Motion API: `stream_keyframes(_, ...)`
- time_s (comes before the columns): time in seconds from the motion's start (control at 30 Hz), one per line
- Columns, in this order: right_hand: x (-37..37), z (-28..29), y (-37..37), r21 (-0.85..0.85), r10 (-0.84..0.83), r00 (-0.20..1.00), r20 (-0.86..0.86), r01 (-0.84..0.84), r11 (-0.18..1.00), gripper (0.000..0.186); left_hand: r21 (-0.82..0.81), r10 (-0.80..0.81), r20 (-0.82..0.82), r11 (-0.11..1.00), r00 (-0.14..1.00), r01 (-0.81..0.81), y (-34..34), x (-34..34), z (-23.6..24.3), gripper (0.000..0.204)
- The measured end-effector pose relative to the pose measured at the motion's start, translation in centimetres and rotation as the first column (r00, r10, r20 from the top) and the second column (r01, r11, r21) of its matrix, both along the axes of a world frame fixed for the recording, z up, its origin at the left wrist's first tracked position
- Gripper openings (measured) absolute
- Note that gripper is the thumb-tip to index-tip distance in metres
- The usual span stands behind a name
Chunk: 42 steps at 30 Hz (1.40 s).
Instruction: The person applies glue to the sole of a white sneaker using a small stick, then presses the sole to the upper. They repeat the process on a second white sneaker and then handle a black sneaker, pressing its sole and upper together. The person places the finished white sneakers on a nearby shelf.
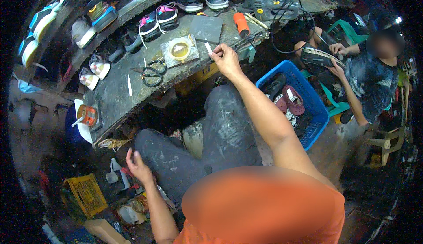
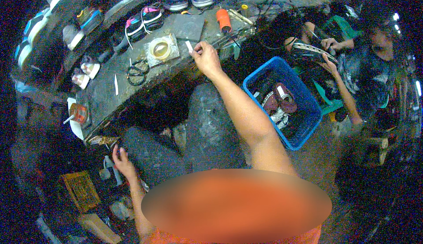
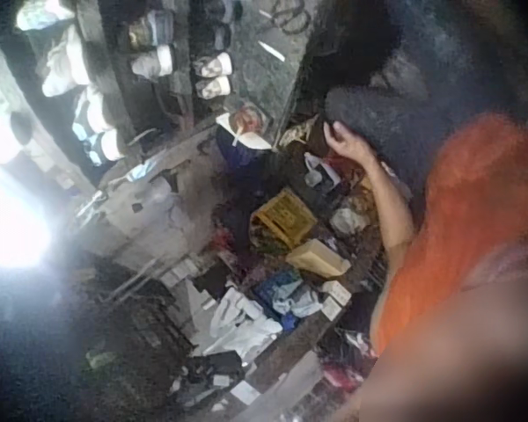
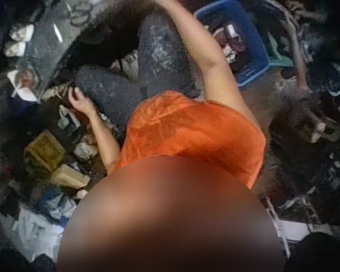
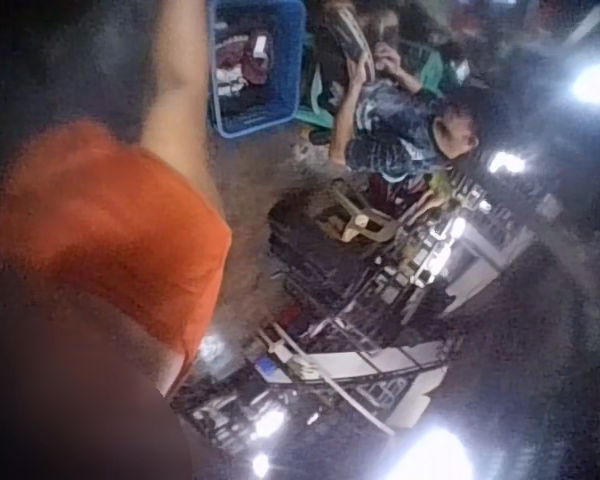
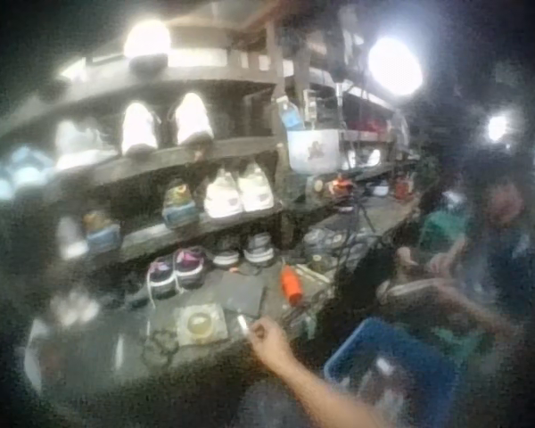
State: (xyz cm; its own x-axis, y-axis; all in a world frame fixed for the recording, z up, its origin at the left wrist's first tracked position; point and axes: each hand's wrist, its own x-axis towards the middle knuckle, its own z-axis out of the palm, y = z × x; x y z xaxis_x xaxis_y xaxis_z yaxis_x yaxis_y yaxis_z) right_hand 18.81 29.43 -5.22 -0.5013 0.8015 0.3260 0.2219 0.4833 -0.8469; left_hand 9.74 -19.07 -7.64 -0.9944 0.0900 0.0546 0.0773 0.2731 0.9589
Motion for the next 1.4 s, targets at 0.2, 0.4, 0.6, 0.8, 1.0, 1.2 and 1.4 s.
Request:
stream_keyframes(0.2,-1.0,-1.0,-1.0,-0.483,-0.026,0.971,-0.237,-0.094,0.871,0.024,-0.148,-0.209,-0.324,0.974,0.923,0.169,6.4,-1.6,2.4,0.033)
stream_keyframes(0.4,1.1,-0.9,-7.6,-0.498,-0.069,0.864,-0.498,-0.220,0.839,0.033,-0.404,-0.210,-0.411,0.914,0.887,0.030,12.1,-11.2,5.7,0.035)
stream_keyframes(0.6,1.7,-3.3,-17.4,-0.616,0.171,0.920,-0.353,-0.366,0.698,0.016,-0.721,-0.295,-0.204,0.690,0.933,0.060,17.4,-19.6,5.5,0.040)
stream_keyframes(0.8,0.8,-5.6,-16.6,-0.527,0.246,0.956,-0.158,-0.292,0.798,0.015,-0.709,-0.525,-0.056,0.619,0.849,0.337,19.7,-25.1,5.8,0.030)
stream_keyframes(1.0,1.4,-6.2,-16.0,-0.545,0.269,0.940,-0.210,-0.341,0.766,0.015,-0.345,-0.443,0.062,0.831,0.894,0.436,16.7,-23.5,8.6,0.020)
stream_keyframes(1.2,1.4,-3.5,-16.7,-0.650,0.304,0.937,-0.172,-0.340,0.679,0.014,0.548,-0.351,0.183,0.812,0.918,0.201,11.1,-15.4,7.5,0.028)
stream_keyframes(1.4,0.8,-0.1,-22.8,-0.576,0.444,0.818,-0.366,-0.573,0.583,0.015,0.641,-0.111,0.459,0.728,0.881,-0.243,9.2,-4.4,2.8,0.021)
